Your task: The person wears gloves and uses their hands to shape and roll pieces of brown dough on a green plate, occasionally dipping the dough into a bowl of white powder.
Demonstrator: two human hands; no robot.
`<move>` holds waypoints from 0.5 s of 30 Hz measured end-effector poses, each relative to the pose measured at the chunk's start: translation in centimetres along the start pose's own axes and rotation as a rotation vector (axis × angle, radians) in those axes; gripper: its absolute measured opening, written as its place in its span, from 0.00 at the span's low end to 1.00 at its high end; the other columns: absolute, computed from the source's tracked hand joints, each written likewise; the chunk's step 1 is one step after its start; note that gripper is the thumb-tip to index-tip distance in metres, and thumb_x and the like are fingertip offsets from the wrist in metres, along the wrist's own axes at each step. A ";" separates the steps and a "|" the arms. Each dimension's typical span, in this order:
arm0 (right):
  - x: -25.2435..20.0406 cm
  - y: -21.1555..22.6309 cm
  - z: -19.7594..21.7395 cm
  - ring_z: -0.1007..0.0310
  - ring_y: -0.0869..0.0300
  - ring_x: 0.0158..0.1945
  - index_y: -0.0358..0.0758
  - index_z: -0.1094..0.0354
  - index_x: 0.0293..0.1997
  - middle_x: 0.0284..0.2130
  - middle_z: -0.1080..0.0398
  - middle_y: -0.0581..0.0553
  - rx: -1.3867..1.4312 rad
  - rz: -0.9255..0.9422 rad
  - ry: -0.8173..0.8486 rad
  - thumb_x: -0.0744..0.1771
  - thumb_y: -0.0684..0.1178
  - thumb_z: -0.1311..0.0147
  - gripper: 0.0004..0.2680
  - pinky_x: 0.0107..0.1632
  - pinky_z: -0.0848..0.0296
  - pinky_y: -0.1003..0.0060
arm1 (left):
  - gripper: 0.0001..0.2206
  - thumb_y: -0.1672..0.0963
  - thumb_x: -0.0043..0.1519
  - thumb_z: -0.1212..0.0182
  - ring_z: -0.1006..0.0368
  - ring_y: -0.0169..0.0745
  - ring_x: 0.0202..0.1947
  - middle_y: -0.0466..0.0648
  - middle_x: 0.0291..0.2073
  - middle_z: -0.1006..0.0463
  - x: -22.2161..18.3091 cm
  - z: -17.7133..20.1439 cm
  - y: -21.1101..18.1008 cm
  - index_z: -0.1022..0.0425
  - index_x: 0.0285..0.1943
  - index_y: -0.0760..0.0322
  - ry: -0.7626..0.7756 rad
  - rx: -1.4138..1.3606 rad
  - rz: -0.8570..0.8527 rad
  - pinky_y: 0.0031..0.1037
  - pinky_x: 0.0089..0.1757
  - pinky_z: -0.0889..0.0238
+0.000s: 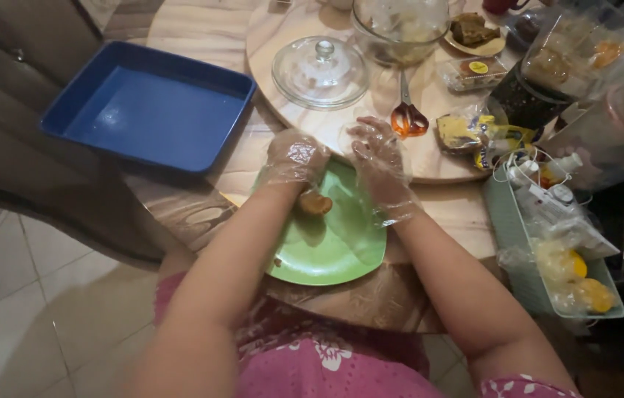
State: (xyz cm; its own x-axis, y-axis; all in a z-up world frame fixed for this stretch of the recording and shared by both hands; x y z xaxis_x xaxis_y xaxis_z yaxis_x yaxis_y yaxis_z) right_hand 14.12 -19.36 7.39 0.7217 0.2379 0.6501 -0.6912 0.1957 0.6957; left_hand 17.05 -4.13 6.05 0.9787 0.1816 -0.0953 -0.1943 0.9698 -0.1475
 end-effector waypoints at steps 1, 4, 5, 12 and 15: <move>-0.1 -0.1 0.0 0.37 0.45 0.65 0.31 0.29 0.40 0.45 0.30 0.38 -0.095 0.114 0.025 0.65 0.33 0.43 0.04 0.65 0.35 0.57 | 0.15 0.49 0.63 0.50 0.20 0.42 0.45 0.39 0.37 0.16 0.1 0.1 0.0 0.15 0.40 0.52 0.015 -0.013 -0.011 0.44 0.40 0.24; -0.3 0.3 -0.2 0.36 0.45 0.63 0.31 0.29 0.41 0.47 0.31 0.38 -0.078 0.074 0.034 0.65 0.33 0.41 0.05 0.63 0.33 0.56 | 0.16 0.50 0.64 0.51 0.22 0.43 0.51 0.41 0.43 0.17 0.1 -0.2 0.1 0.16 0.44 0.53 0.064 -0.052 -0.035 0.46 0.45 0.26; -0.2 0.2 -0.2 0.35 0.49 0.63 0.34 0.31 0.46 0.51 0.32 0.39 0.034 -0.073 0.009 0.66 0.34 0.42 0.07 0.64 0.32 0.59 | 0.16 0.50 0.65 0.52 0.23 0.43 0.54 0.42 0.47 0.17 0.2 -0.2 0.1 0.17 0.46 0.54 0.088 -0.072 -0.052 0.47 0.48 0.27; -1.1 -4.7 -0.6 0.36 0.47 0.63 0.32 0.29 0.43 0.48 0.32 0.37 0.124 0.071 0.011 0.67 0.36 0.40 0.04 0.60 0.32 0.61 | 0.20 0.45 0.64 0.51 0.22 0.48 0.52 0.47 0.42 0.16 2.7 -3.5 2.4 0.17 0.45 0.57 0.050 -0.241 -0.003 0.46 0.50 0.28; -0.6 -3.9 -0.5 0.36 0.51 0.64 0.35 0.27 0.48 0.55 0.35 0.39 0.142 0.043 -0.013 0.69 0.43 0.42 0.05 0.62 0.32 0.61 | 0.19 0.45 0.64 0.47 0.21 0.51 0.51 0.48 0.39 0.15 5.0 -3.9 4.2 0.16 0.42 0.57 -0.006 -0.422 0.028 0.49 0.52 0.30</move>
State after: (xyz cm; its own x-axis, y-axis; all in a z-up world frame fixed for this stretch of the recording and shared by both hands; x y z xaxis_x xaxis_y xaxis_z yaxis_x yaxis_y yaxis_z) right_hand 16.33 -19.82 4.11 0.6924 0.2305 0.6836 -0.7099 0.0489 0.7026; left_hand 20.87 0.27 1.13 0.9728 0.2091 -0.0998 -0.2296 0.8130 -0.5351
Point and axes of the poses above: each hand's wrist, its own x-axis towards the middle knuckle, its own z-axis out of the back of the hand, y = z × x, the point moved 4 cm from there along x, towards the middle knuckle
